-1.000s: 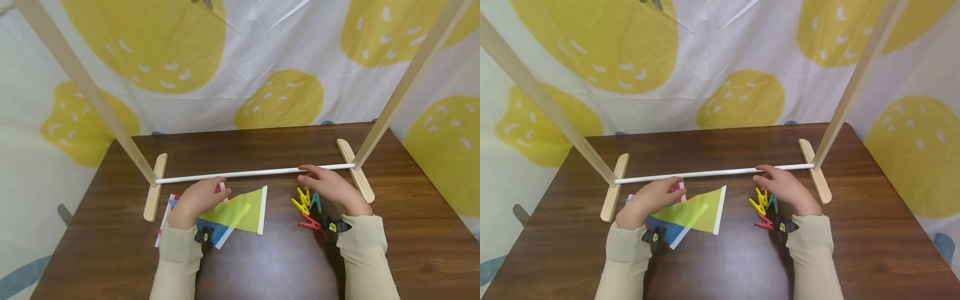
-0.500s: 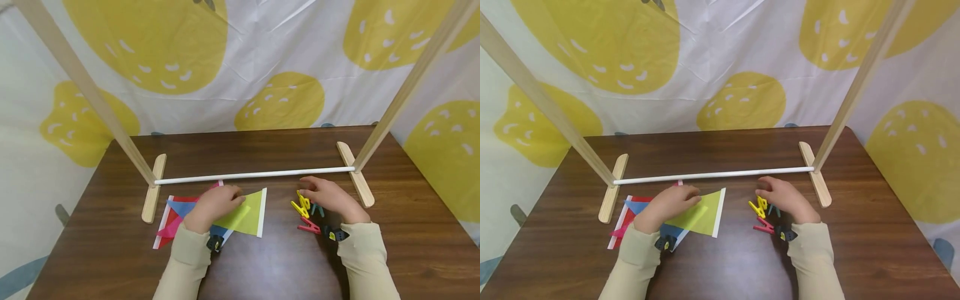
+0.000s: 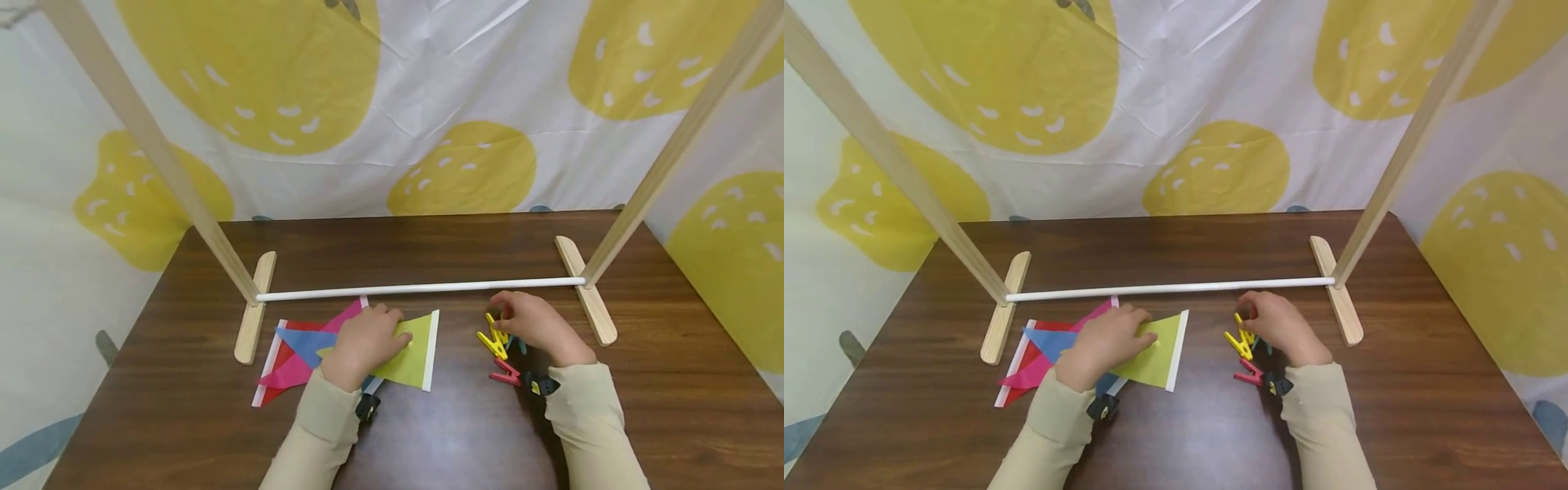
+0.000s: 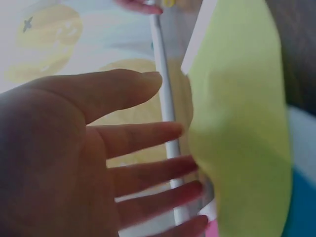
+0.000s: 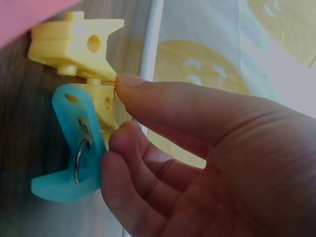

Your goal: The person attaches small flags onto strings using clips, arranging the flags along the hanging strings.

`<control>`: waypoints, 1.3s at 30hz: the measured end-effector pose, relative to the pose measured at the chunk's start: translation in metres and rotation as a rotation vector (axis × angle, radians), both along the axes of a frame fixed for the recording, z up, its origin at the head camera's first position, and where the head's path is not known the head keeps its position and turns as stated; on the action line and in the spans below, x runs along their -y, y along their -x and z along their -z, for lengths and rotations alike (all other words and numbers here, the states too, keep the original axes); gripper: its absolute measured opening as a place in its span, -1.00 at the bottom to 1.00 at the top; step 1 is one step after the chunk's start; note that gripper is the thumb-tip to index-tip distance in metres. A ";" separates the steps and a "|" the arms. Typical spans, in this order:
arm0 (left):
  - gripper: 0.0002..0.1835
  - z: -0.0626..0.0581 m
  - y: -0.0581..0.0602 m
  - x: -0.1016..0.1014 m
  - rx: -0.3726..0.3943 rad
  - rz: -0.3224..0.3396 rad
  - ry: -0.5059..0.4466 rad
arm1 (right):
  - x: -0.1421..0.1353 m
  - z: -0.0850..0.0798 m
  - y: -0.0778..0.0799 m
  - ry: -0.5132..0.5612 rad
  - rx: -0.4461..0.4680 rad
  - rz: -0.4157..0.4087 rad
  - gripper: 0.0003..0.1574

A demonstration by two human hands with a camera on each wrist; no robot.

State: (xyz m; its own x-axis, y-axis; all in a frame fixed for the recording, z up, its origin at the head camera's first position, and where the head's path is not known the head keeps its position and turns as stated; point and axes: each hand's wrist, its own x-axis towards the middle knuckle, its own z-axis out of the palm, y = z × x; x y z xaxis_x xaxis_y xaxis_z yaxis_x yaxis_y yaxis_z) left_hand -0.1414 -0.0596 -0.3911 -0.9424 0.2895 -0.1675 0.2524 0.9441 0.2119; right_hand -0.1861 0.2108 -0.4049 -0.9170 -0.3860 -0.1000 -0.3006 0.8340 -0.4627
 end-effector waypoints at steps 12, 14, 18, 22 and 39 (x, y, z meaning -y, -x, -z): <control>-0.44 0.016 -0.013 -0.037 -0.046 0.141 0.072 | -0.005 -0.002 0.000 -0.022 -0.034 0.093 -0.51; -0.40 0.017 -0.013 -0.040 -0.059 0.114 0.079 | -0.012 -0.002 -0.002 -0.045 -0.010 0.101 -0.49; -0.34 0.018 -0.010 -0.046 -0.070 0.131 0.064 | -0.026 -0.004 -0.006 -0.078 0.045 0.114 -0.46; -0.32 0.018 -0.005 -0.048 -0.097 0.166 0.053 | -0.032 -0.005 -0.005 -0.086 0.065 0.119 -0.45; -0.55 0.024 0.009 -0.035 -0.218 0.164 -0.109 | -0.030 -0.003 -0.004 -0.073 0.109 0.096 -0.44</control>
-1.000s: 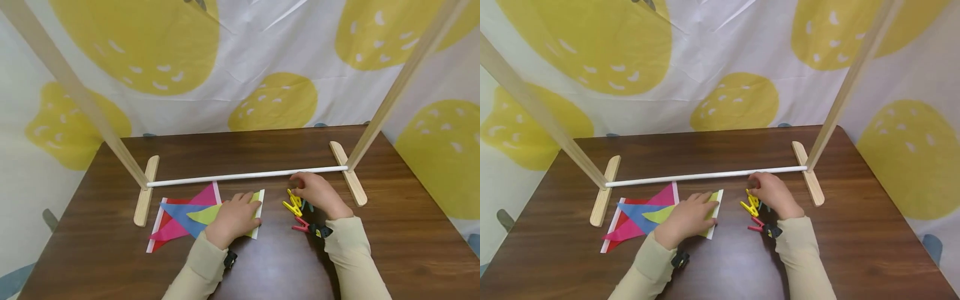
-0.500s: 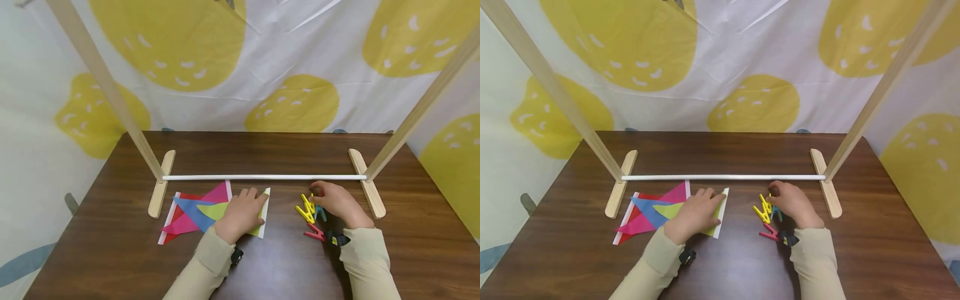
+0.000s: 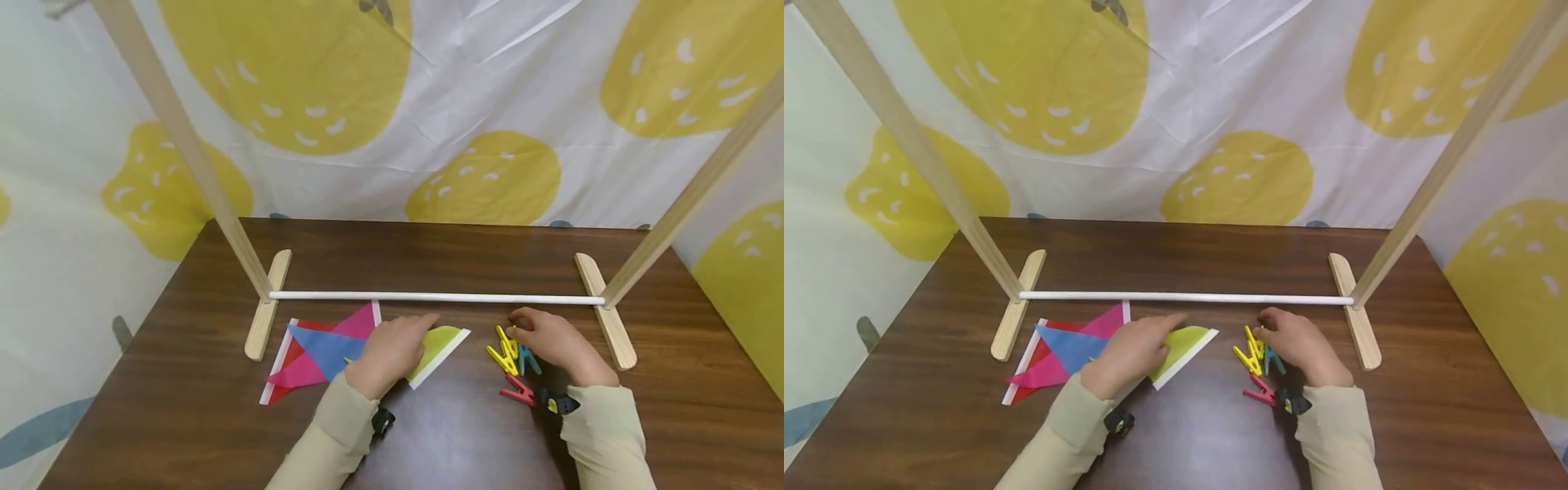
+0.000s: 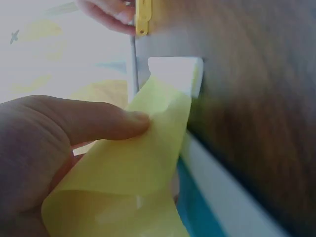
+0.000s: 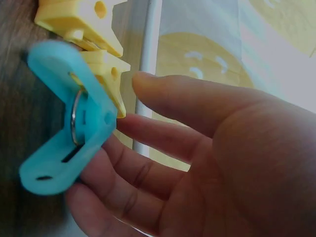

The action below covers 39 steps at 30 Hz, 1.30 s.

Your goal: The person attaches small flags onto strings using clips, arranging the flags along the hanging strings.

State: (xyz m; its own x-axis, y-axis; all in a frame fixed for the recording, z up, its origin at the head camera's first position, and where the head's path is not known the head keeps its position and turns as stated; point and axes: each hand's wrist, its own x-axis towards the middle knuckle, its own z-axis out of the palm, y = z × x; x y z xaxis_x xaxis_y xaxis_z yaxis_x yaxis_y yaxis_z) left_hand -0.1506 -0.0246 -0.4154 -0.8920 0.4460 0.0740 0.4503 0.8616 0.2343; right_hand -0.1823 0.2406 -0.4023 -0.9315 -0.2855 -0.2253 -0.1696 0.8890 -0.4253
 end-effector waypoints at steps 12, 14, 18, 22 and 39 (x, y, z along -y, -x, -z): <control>-0.87 -0.014 0.009 0.032 0.158 -0.127 -0.094 | -0.002 0.003 -0.002 0.034 -0.009 -0.009 -0.51; -0.85 -0.015 0.009 0.036 0.200 -0.158 -0.097 | -0.002 0.003 -0.002 0.037 -0.004 -0.004 -0.54; -0.65 -0.018 0.011 0.044 0.235 -0.208 -0.086 | -0.001 0.003 -0.001 0.034 -0.010 -0.002 -0.59; -0.57 -0.020 0.011 0.052 0.250 -0.264 -0.050 | 0.001 0.001 -0.001 0.037 -0.016 -0.015 -0.62; -0.66 -0.015 0.014 0.047 0.119 -0.210 -0.012 | 0.011 -0.001 0.000 0.033 0.036 -0.129 -0.24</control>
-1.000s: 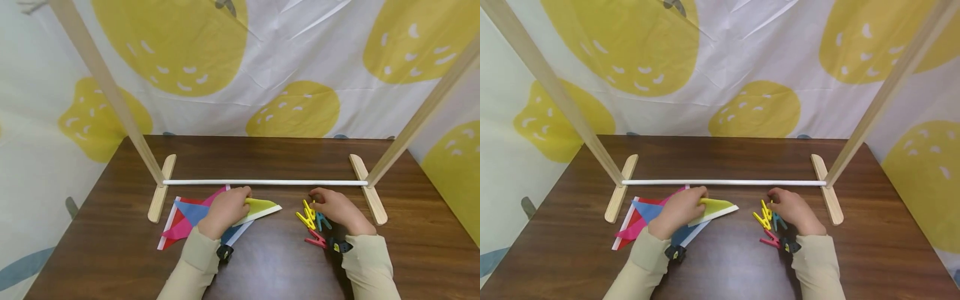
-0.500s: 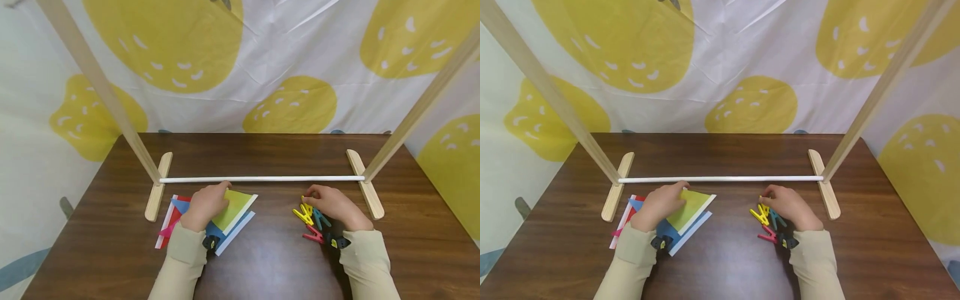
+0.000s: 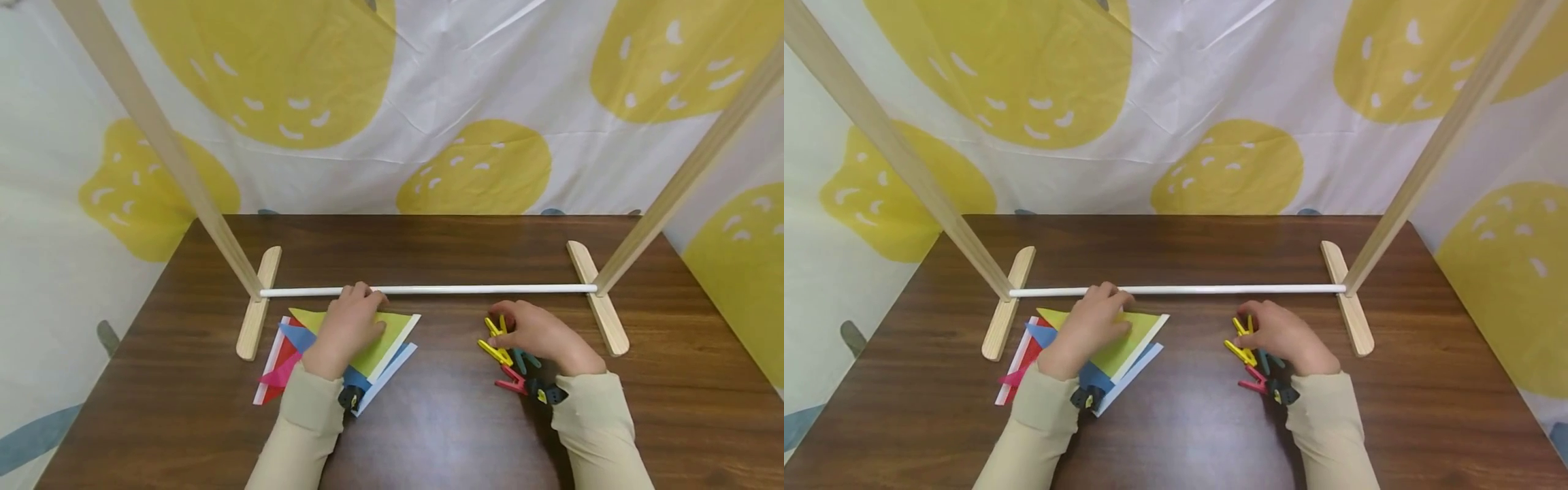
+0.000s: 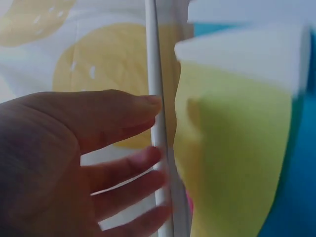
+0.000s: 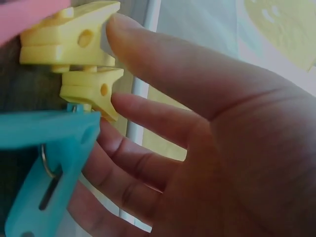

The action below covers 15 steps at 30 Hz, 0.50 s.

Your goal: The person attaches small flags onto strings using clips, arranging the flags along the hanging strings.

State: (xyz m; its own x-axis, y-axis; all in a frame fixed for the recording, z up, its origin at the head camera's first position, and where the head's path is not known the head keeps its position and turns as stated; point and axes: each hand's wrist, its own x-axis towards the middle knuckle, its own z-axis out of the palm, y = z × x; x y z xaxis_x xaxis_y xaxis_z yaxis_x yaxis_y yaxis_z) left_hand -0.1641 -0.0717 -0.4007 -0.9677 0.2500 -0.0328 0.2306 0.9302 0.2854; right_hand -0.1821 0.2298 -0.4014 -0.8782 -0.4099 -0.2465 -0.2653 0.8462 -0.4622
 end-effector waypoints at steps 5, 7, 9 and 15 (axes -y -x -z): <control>-0.67 0.002 -0.006 -0.011 0.094 0.061 0.045 | 0.006 0.003 0.000 -0.028 -0.053 0.015 -0.31; -0.58 0.002 -0.009 -0.014 0.136 0.065 0.062 | 0.010 0.004 0.000 -0.044 -0.080 0.026 -0.35; -0.49 0.001 -0.011 -0.016 0.165 0.066 0.069 | 0.014 0.005 -0.001 -0.061 -0.097 0.044 -0.39; -0.60 -0.001 -0.015 -0.019 0.161 0.075 0.080 | 0.023 0.006 -0.005 -0.103 -0.129 0.088 -0.42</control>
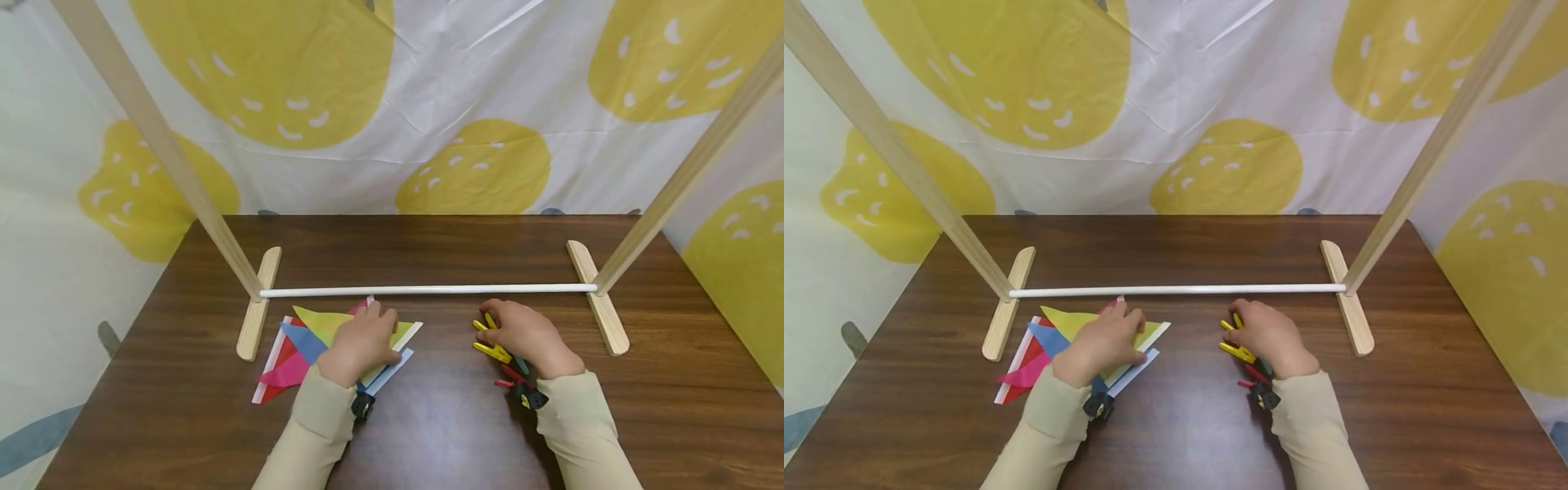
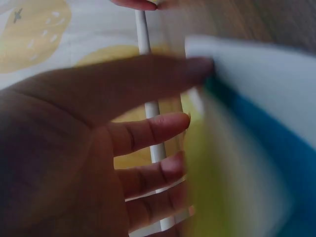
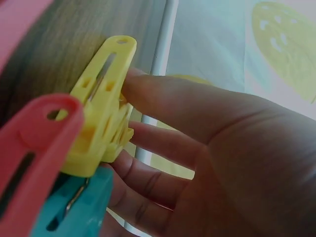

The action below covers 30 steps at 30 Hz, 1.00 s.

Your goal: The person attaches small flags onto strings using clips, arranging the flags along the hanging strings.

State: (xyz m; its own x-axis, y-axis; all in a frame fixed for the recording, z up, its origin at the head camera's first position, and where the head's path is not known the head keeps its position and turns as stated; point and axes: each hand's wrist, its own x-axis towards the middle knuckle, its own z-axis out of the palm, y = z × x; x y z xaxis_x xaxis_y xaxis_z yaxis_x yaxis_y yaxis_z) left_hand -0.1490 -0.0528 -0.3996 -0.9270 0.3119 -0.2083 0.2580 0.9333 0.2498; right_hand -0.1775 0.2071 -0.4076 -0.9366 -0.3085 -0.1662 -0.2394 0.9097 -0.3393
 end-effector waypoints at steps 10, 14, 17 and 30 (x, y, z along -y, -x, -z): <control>-0.73 0.000 0.005 0.012 -0.014 0.010 -0.056 | 0.003 -0.001 0.000 -0.005 -0.006 -0.012 -0.54; -0.76 -0.002 0.008 0.020 0.024 0.037 -0.071 | 0.001 0.000 0.001 0.019 -0.049 -0.034 -0.58; -0.77 -0.005 0.009 0.026 0.063 0.022 -0.085 | -0.002 0.000 0.002 0.045 -0.095 -0.047 -0.64; -0.67 -0.018 0.012 0.060 -0.018 -0.071 -0.215 | -0.008 -0.005 0.002 0.110 -0.104 0.079 -0.69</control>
